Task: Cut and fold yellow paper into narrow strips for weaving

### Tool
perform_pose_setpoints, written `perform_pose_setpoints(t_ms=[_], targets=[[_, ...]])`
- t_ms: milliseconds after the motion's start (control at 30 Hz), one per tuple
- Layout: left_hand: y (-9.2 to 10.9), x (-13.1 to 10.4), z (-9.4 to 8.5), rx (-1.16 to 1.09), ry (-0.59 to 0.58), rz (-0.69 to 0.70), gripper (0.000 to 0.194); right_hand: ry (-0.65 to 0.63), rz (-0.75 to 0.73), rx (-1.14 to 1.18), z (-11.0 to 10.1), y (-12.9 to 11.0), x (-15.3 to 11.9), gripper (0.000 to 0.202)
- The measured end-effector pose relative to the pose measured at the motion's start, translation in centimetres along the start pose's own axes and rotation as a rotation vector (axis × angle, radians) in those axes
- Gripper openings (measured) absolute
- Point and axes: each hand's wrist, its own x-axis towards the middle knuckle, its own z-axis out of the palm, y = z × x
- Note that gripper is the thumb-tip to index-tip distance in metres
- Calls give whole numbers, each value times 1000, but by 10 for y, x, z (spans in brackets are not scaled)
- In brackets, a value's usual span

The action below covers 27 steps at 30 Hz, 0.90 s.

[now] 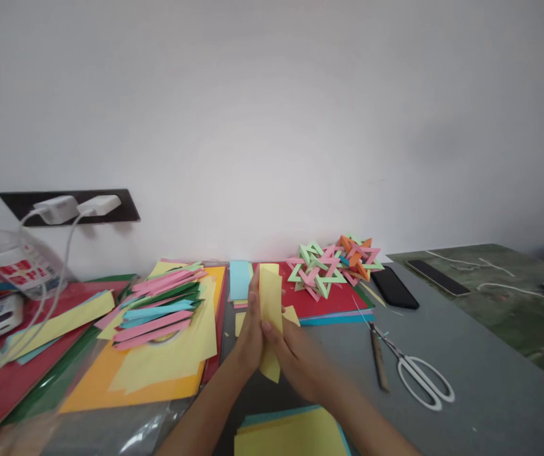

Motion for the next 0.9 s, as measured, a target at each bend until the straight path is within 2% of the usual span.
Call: perform_pose_setpoints(t_ms=[100,200,333,433,533,667,767,800,900], targets=[[1,1,-1,19,-44,-27,45,-14,55,108,2,6,3,30],[4,3,-2,71,-14,-25,44,50,122,134,8,20,6,40],[6,5,-2,185,68,-72,46,160,39,-123,10,33,7,43],[4,3,-3,182,51,-106,48,167,-20,-334,8,37,8,45],[-2,1,-3,150,28,-64,48,201,8,-406,6,39,11,45],[-6,2,-4,165,92,-27,46,368,63,-279,1,38,15,37],[-5,4,-4,184,144,-33,41,488,-10,-114,-6,36,19,25],[-3,4,-4,190,118,-46,40,507,-41,-60,-9,35,20,28],[3,2,-2,201,-76,-99,42,489,-115,29,-22,32,25,32]])
